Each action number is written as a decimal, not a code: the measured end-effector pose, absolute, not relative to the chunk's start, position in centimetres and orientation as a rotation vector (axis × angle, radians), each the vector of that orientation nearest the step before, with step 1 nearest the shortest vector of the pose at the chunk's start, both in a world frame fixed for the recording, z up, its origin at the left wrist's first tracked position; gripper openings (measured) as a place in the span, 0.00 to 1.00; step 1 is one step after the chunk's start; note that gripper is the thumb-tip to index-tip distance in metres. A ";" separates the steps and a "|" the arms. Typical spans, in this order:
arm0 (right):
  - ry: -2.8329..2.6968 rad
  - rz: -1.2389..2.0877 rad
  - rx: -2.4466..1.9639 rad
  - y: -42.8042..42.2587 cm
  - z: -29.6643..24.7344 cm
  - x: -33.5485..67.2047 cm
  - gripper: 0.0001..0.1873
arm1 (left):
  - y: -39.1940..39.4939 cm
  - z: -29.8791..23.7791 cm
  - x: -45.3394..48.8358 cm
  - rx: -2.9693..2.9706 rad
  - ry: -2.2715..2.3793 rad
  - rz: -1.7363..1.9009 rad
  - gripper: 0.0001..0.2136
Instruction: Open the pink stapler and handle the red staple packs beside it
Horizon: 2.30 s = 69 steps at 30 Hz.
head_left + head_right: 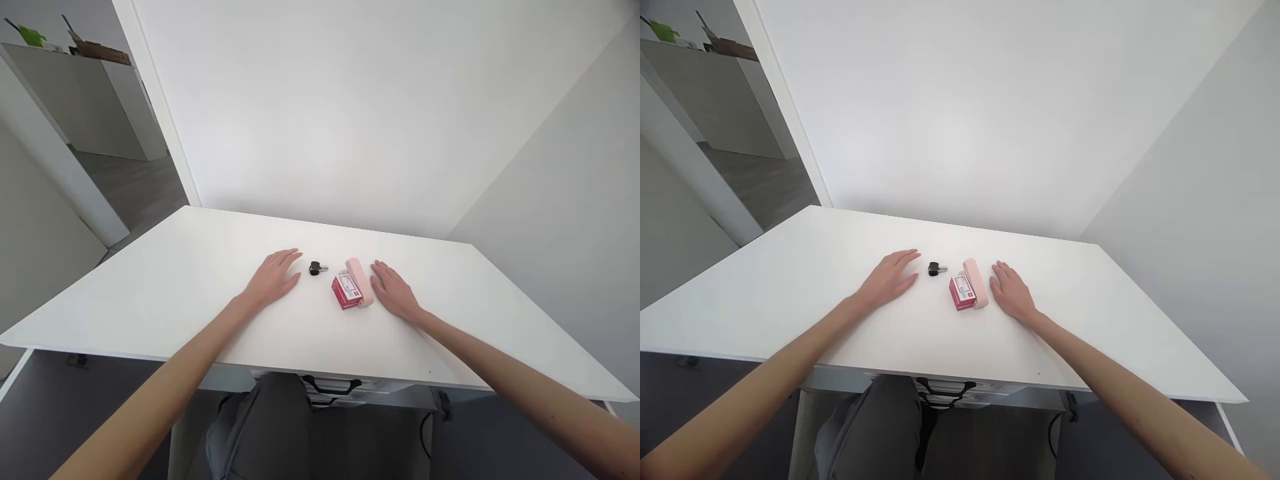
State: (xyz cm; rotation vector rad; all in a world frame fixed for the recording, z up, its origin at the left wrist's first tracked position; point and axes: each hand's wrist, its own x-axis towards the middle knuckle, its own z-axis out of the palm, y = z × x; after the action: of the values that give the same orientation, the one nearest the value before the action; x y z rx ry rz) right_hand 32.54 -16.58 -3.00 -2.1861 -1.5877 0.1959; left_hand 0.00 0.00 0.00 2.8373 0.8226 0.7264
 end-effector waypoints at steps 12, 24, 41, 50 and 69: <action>-1.587 0.196 -2.188 -16.6 -2.2 32.2 0.32 | 0.4 0.6 3.8 2.773 0.857 0.775 0.18; -1.599 0.164 -2.183 -16.6 -2.6 32.4 0.31 | 6.4 1.5 -7.9 2.638 1.688 0.854 0.21; -1.592 0.171 -2.170 -16.6 -2.8 32.6 0.30 | 1.0 1.6 -5.5 2.949 1.100 0.876 0.21; -1.611 0.138 -2.193 -16.5 -2.5 32.3 0.31 | -6.4 0.5 3.4 2.699 0.598 0.722 0.33; -1.612 0.135 -2.188 -16.8 -2.7 32.4 0.30 | -5.6 1.4 0.3 2.256 0.917 0.771 0.45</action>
State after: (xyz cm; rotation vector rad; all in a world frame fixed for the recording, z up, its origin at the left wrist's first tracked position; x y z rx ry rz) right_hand 32.41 -16.80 -2.73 -2.1882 -1.6119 0.1352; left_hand 0.34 -5.64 1.37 2.2561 0.9168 0.7706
